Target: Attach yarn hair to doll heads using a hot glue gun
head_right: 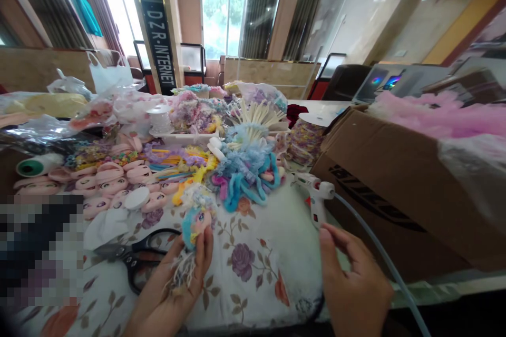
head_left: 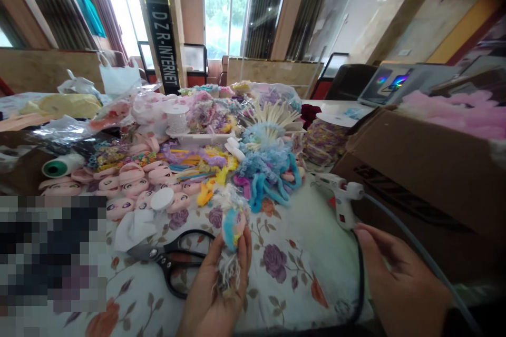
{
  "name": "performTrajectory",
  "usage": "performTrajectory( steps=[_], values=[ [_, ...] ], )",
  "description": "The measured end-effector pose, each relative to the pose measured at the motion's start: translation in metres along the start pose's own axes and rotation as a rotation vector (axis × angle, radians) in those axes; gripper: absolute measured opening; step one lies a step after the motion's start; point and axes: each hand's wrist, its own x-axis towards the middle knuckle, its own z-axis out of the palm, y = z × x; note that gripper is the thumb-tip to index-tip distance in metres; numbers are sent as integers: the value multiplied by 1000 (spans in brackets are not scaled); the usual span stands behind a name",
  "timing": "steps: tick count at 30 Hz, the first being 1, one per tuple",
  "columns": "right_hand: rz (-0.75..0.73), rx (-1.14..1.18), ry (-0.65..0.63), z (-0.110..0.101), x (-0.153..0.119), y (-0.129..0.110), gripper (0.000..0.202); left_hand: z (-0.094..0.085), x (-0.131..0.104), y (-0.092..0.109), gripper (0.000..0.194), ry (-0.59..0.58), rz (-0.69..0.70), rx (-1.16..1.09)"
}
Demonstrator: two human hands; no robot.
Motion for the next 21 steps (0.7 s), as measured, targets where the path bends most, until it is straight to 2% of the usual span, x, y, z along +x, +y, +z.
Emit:
performTrajectory(
  steps=[2,4,6,8,12,15,17,19,21],
  values=[
    [-232,192,-122,-1,-5,-23,13,-2,4,-1,48,2,-1,24],
    [-450,353,-280,3,-5,-57,8,-4,6,-3,48,1,15,60],
    [-581,419,-329,12,-1,-89,11,-5,7,-5,47,-11,44,95],
    [-664,446,-368,23,4,-111,9,-6,5,-6,46,-19,63,125],
    [-807,439,-505,43,13,-123,18,-7,2,-9,44,8,110,156],
    [-975,378,-530,49,18,-124,26,-4,2,-11,44,44,115,134],
    [-1043,327,-534,50,21,-127,24,-2,3,-11,44,54,119,125],
    [-1012,350,-565,51,24,-132,19,0,4,-11,44,63,118,125],
    [-890,434,-643,52,26,-138,14,0,5,-11,43,60,118,131]
  ],
)
